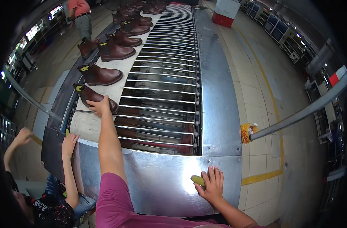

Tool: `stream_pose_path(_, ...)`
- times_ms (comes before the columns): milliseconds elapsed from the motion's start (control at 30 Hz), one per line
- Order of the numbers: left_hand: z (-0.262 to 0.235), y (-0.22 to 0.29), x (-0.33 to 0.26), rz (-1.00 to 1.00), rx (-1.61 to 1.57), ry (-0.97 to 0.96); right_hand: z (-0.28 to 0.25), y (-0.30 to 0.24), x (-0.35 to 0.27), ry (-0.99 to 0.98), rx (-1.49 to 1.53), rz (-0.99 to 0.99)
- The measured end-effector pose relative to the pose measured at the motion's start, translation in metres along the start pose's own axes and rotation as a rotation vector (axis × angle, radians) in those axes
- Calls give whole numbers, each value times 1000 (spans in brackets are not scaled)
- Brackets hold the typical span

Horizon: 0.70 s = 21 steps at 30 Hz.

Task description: The recorder is cleaning and inspecting leather boots on a factory assembly line.

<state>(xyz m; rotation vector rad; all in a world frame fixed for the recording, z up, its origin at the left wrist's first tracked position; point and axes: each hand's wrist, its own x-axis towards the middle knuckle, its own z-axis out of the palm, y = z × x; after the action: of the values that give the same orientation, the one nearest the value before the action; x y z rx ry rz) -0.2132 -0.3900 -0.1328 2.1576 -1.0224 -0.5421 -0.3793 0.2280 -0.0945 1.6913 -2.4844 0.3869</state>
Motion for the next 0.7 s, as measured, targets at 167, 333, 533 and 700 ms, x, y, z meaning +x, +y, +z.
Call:
stream_pose_path(167, -57, -58, 67, 285, -580, -37, 4, -4, 6, 8, 66, -42)
stream_pose_path(333, -122, -94, -13, -155, -1239, -918, 2, 0, 1, 34, 34, -22)
stream_pose_path(533, -230, -145, -225, 29, -1671, -913, 1, 3, -6, 38, 53, -6)
stream_pose_path(700, -283, -193, -318, -201, -1585, -1024, 6, 4, -6, 78, 57, -8)
